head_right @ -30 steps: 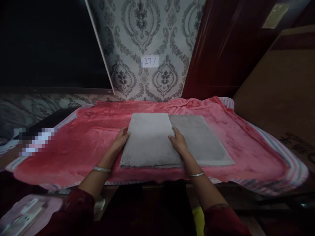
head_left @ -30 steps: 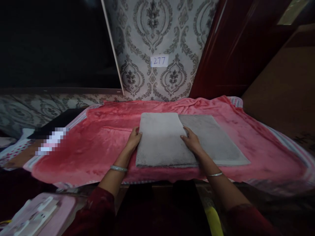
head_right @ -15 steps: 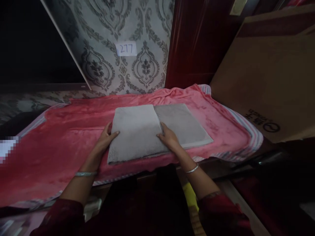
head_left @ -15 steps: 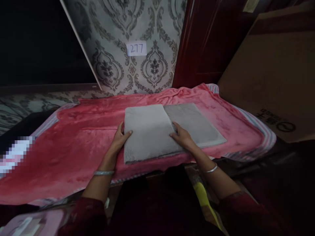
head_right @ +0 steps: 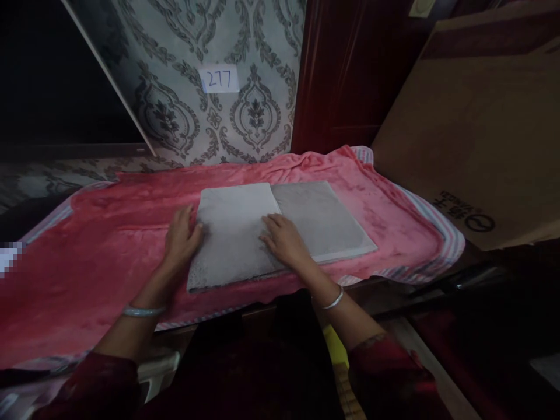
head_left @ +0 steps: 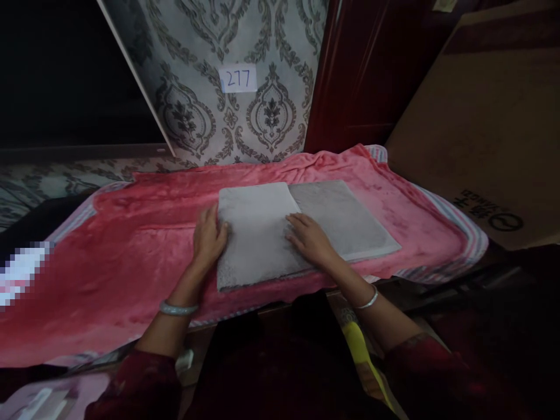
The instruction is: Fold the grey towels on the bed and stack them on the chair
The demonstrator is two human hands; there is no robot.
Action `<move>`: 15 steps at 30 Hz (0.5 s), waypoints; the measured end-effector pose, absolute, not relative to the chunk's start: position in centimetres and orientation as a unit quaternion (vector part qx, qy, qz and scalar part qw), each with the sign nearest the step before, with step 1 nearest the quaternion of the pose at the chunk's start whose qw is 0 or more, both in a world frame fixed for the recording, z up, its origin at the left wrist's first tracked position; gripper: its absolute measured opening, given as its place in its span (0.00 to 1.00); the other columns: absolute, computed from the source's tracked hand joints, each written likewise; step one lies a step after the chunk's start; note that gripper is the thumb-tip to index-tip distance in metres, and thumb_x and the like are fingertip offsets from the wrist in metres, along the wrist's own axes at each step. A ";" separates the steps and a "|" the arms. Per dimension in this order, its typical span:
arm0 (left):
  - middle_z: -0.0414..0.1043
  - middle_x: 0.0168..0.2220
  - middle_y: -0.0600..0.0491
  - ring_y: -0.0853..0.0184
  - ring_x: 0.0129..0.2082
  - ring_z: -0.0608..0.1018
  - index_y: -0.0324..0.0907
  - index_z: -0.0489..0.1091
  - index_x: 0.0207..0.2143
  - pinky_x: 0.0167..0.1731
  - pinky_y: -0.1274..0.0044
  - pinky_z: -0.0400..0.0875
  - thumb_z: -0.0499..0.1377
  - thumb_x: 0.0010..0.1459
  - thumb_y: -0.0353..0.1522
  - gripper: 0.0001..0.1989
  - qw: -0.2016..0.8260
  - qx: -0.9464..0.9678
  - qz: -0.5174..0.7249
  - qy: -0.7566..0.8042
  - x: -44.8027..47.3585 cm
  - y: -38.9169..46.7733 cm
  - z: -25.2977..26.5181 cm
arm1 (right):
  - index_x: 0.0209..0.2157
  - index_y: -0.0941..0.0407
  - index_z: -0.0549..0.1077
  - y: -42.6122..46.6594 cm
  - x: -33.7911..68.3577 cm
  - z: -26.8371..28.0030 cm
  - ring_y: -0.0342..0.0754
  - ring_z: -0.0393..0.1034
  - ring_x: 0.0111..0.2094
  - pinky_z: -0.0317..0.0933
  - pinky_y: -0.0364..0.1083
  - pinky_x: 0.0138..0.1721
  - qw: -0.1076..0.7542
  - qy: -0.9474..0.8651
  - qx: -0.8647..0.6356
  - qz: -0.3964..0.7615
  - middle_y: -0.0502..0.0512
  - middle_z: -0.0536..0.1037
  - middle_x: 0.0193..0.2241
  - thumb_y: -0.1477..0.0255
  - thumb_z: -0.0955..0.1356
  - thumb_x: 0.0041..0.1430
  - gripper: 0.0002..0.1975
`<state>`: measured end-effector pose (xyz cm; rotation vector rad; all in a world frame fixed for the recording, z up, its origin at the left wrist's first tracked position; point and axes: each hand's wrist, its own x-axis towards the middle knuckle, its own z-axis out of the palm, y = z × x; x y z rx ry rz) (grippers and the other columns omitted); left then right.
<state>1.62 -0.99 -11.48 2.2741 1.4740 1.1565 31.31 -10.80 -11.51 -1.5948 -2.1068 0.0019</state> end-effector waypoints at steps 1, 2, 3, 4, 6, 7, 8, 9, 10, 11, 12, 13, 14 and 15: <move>0.64 0.65 0.40 0.52 0.66 0.66 0.40 0.61 0.66 0.66 0.57 0.58 0.52 0.64 0.43 0.31 0.090 0.811 0.354 0.457 2.3 -0.6 -10.8 | 0.67 0.58 0.63 -10.2 30.7 -11.4 0.58 0.54 0.67 0.51 0.60 0.66 0.237 -0.798 -0.554 -0.002 0.65 0.63 0.66 0.63 0.62 0.70 0.27; 0.62 0.67 0.42 0.55 0.67 0.64 0.40 0.59 0.67 0.67 0.58 0.55 0.48 0.67 0.43 0.30 0.098 0.848 0.313 0.415 3.2 -0.1 -10.1 | 0.68 0.57 0.60 -9.7 30.0 -11.4 0.58 0.49 0.70 0.48 0.62 0.67 0.219 -0.820 -0.529 -0.005 0.64 0.60 0.68 0.62 0.61 0.71 0.29; 0.60 0.68 0.43 0.57 0.69 0.61 0.40 0.58 0.68 0.68 0.60 0.53 0.45 0.68 0.43 0.30 0.110 0.878 0.270 0.379 4.2 0.6 -9.5 | 0.69 0.55 0.59 -9.2 29.4 -11.4 0.58 0.44 0.71 0.44 0.63 0.68 0.198 -0.838 -0.508 -0.007 0.62 0.56 0.70 0.60 0.61 0.71 0.30; 0.58 0.70 0.45 0.59 0.70 0.58 0.41 0.56 0.69 0.69 0.60 0.51 0.42 0.69 0.43 0.31 0.119 0.900 0.227 0.352 5.3 1.3 -9.0 | 0.70 0.54 0.58 -8.8 28.8 -11.5 0.59 0.40 0.72 0.42 0.65 0.68 0.174 -0.854 -0.489 -0.005 0.61 0.53 0.71 0.58 0.61 0.71 0.30; 0.52 0.72 0.48 0.59 0.72 0.53 0.45 0.54 0.70 0.69 0.58 0.48 0.40 0.70 0.44 0.30 0.119 0.927 0.145 0.326 7.4 2.7 -8.7 | 0.70 0.52 0.57 -8.2 28.0 -12.0 0.59 0.38 0.72 0.39 0.66 0.68 0.132 -0.878 -0.460 0.008 0.60 0.50 0.72 0.54 0.60 0.71 0.31; 0.50 0.73 0.49 0.58 0.73 0.51 0.47 0.53 0.71 0.69 0.55 0.47 0.40 0.70 0.44 0.30 0.110 0.935 0.107 0.321 8.2 3.2 -8.8 | 0.70 0.51 0.57 -8.1 27.7 -12.3 0.59 0.38 0.72 0.39 0.66 0.68 0.118 -0.884 -0.451 0.018 0.60 0.49 0.72 0.53 0.60 0.71 0.32; 0.49 0.73 0.50 0.56 0.73 0.50 0.49 0.53 0.71 0.68 0.53 0.46 0.40 0.70 0.44 0.30 0.095 0.940 0.076 0.319 8.9 3.7 -9.2 | 0.71 0.50 0.56 -8.0 27.6 -12.6 0.59 0.38 0.72 0.39 0.65 0.68 0.110 -0.887 -0.447 0.029 0.60 0.50 0.72 0.52 0.59 0.72 0.32; 0.48 0.73 0.50 0.55 0.73 0.49 0.49 0.53 0.71 0.68 0.51 0.45 0.40 0.70 0.43 0.29 0.078 0.943 0.053 0.318 9.3 3.9 -9.7 | 0.71 0.50 0.55 -8.0 27.5 -12.8 0.58 0.39 0.72 0.39 0.65 0.69 0.107 -0.888 -0.445 0.038 0.60 0.51 0.72 0.52 0.58 0.72 0.33; 0.48 0.73 0.50 0.55 0.73 0.49 0.50 0.53 0.71 0.68 0.50 0.44 0.40 0.71 0.43 0.29 0.060 0.946 0.040 0.316 9.5 4.0 -10.3 | 0.72 0.50 0.53 -8.0 27.5 -13.1 0.58 0.40 0.72 0.38 0.65 0.69 0.107 -0.888 -0.446 0.044 0.60 0.52 0.71 0.51 0.58 0.72 0.33; 0.48 0.73 0.50 0.55 0.73 0.49 0.50 0.53 0.71 0.68 0.50 0.43 0.40 0.71 0.42 0.29 0.044 0.948 0.036 0.313 9.6 4.0 -10.8 | 0.72 0.49 0.53 -8.1 27.5 -13.2 0.58 0.41 0.72 0.38 0.65 0.69 0.108 -0.887 -0.447 0.049 0.60 0.53 0.71 0.51 0.58 0.72 0.33; 0.47 0.73 0.50 0.55 0.73 0.48 0.49 0.53 0.71 0.68 0.50 0.42 0.39 0.71 0.42 0.29 0.033 0.949 0.037 0.311 9.5 3.9 -11.3 | 0.72 0.49 0.52 -8.1 27.5 -13.3 0.58 0.41 0.72 0.37 0.65 0.69 0.108 -0.886 -0.447 0.053 0.60 0.53 0.71 0.52 0.59 0.72 0.33; 0.47 0.74 0.50 0.55 0.73 0.48 0.49 0.52 0.71 0.68 0.51 0.42 0.39 0.71 0.42 0.29 0.026 0.950 0.039 0.310 9.4 3.8 -11.6 | 0.72 0.49 0.52 -8.1 27.5 -13.3 0.58 0.41 0.72 0.37 0.65 0.69 0.109 -0.886 -0.447 0.057 0.60 0.53 0.71 0.52 0.59 0.72 0.33; 0.46 0.74 0.50 0.55 0.74 0.48 0.49 0.52 0.71 0.68 0.51 0.42 0.38 0.71 0.43 0.29 0.024 0.950 0.038 0.309 9.2 3.6 -11.8 | 0.72 0.48 0.52 -8.1 27.5 -13.2 0.58 0.42 0.72 0.37 0.65 0.69 0.109 -0.886 -0.447 0.061 0.60 0.54 0.71 0.52 0.60 0.71 0.34; 0.46 0.74 0.50 0.55 0.73 0.48 0.49 0.51 0.71 0.68 0.51 0.43 0.38 0.72 0.43 0.29 0.024 0.950 0.036 0.310 9.0 3.6 -11.8 | 0.72 0.48 0.52 -8.2 27.5 -13.1 0.58 0.42 0.72 0.37 0.65 0.69 0.111 -0.885 -0.447 0.065 0.60 0.54 0.71 0.52 0.60 0.71 0.34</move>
